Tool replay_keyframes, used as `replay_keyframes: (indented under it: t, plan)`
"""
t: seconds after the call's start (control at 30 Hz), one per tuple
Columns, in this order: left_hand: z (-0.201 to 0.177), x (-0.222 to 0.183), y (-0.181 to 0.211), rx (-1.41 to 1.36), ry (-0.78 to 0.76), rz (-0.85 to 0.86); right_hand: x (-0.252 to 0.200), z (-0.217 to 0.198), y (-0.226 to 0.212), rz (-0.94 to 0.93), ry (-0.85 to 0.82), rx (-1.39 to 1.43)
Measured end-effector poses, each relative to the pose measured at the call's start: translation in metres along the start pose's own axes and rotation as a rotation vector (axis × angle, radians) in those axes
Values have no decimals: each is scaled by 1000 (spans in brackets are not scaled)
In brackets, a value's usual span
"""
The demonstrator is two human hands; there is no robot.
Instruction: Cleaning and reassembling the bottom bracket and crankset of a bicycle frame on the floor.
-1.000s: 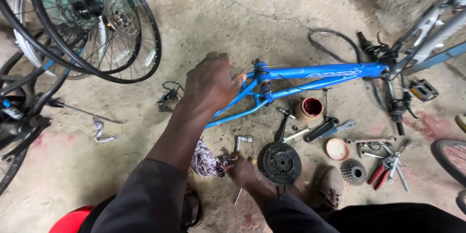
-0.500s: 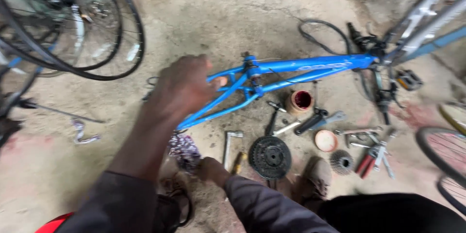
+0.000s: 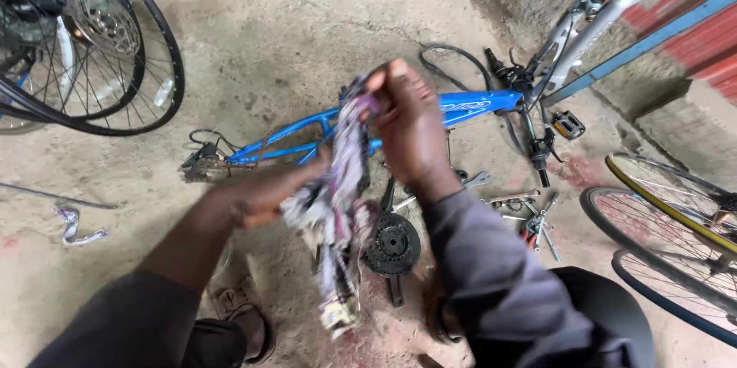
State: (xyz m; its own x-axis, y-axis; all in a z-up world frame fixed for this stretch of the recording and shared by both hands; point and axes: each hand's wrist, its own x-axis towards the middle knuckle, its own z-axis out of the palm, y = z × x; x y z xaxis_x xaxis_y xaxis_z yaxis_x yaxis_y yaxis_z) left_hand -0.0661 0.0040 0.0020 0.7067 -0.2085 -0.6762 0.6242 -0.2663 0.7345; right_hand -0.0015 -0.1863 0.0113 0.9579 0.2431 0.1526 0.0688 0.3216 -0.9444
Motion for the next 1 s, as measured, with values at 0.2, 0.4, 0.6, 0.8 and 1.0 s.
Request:
replay_keyframes:
  t: [0.2,0.4,0.6,0.8,1.0]
  plan:
    - [31,34,-1,-449,28,224,-38,-31,7,361,-96,-848]
    - [44,51,-9,-23,522,374,-53,-8,-1,149,-383,-1160]
    - [71,33,6,-69,378,658,-52,7,-14,135,25,-743]
    - [69,59,2,-157,693,604,-54,7,-3,384,47,-250]
    - [38,66,9,-49,762,513,-46,-9,5,140,-103,-580]
